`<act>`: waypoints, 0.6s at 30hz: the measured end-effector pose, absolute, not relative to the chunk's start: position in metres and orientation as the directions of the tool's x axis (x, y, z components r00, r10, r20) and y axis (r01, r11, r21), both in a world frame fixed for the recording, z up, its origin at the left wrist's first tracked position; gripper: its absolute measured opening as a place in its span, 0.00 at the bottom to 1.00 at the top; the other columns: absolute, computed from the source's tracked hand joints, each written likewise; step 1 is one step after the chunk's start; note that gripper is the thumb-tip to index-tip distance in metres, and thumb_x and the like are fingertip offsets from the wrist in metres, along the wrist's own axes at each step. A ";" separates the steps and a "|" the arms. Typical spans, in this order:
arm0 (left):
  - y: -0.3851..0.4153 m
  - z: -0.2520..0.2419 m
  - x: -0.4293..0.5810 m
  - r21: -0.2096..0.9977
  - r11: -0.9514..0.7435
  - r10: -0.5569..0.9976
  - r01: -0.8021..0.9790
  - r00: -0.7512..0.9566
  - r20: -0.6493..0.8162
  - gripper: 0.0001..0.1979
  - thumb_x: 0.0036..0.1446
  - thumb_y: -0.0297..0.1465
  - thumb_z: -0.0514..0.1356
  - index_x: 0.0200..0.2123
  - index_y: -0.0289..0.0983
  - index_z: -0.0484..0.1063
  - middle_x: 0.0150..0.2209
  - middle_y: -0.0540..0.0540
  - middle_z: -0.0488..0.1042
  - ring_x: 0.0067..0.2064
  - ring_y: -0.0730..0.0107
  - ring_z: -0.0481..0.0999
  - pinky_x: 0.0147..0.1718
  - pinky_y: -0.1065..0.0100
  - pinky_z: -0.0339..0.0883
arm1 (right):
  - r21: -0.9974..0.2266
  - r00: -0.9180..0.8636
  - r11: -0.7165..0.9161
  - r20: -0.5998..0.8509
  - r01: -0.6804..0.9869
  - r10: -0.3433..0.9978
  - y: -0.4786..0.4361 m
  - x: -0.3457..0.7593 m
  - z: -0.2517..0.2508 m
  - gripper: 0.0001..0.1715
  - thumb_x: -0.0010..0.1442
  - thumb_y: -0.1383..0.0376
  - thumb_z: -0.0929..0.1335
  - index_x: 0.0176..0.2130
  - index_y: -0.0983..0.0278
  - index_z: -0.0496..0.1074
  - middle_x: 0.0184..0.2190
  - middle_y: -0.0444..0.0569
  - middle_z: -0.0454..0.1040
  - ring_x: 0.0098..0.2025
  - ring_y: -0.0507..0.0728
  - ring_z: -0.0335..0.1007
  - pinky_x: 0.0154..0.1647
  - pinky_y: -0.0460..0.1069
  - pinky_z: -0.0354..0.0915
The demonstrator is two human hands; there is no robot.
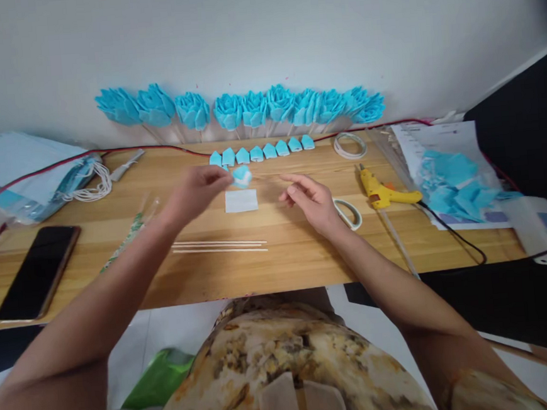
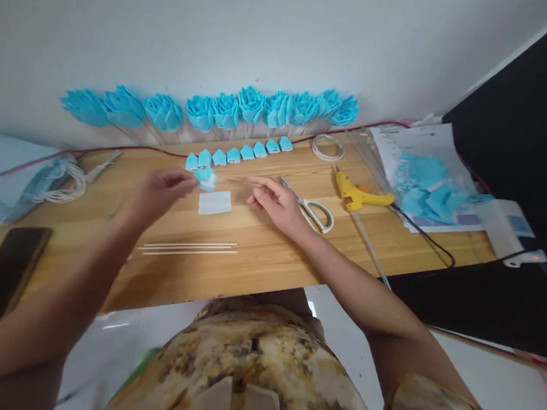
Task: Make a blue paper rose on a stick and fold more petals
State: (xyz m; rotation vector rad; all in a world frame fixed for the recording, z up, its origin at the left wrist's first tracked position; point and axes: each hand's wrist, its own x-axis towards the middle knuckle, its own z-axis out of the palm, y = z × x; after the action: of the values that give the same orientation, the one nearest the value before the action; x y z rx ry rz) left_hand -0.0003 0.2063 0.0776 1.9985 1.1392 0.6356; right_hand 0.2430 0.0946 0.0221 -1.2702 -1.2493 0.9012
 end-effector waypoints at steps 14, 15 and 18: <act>0.272 0.069 -0.028 0.143 -0.385 0.921 0.912 0.390 -0.003 0.13 0.60 0.39 0.58 0.32 0.36 0.76 0.33 0.43 0.77 0.38 0.61 0.72 0.36 0.65 0.56 | -0.980 0.176 0.141 0.165 0.140 0.970 0.097 0.249 0.016 0.20 0.65 0.55 0.67 0.52 0.62 0.76 0.29 0.44 0.78 0.30 0.50 0.71 0.35 0.48 0.69; 0.273 0.069 -0.029 0.163 -0.385 0.921 0.908 0.391 0.000 0.14 0.61 0.40 0.57 0.33 0.36 0.76 0.34 0.42 0.78 0.38 0.61 0.73 0.36 0.65 0.56 | -0.980 0.181 0.138 0.162 0.141 0.970 0.097 0.249 0.017 0.21 0.65 0.55 0.68 0.52 0.62 0.76 0.29 0.44 0.78 0.29 0.51 0.71 0.35 0.48 0.69; 0.277 0.072 -0.038 0.232 -0.367 0.925 0.901 0.379 -0.007 0.15 0.61 0.39 0.55 0.36 0.35 0.77 0.39 0.39 0.80 0.42 0.57 0.74 0.39 0.64 0.59 | -0.982 0.190 0.117 0.144 0.146 0.971 0.096 0.248 0.020 0.21 0.64 0.55 0.68 0.52 0.63 0.77 0.28 0.44 0.78 0.29 0.51 0.71 0.34 0.49 0.70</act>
State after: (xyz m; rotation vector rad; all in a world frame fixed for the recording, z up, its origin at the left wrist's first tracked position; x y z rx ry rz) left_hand -0.0377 0.2767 0.0721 2.4390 1.6382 0.1842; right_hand 0.2475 0.0961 0.0203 -1.2954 -1.2131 0.8977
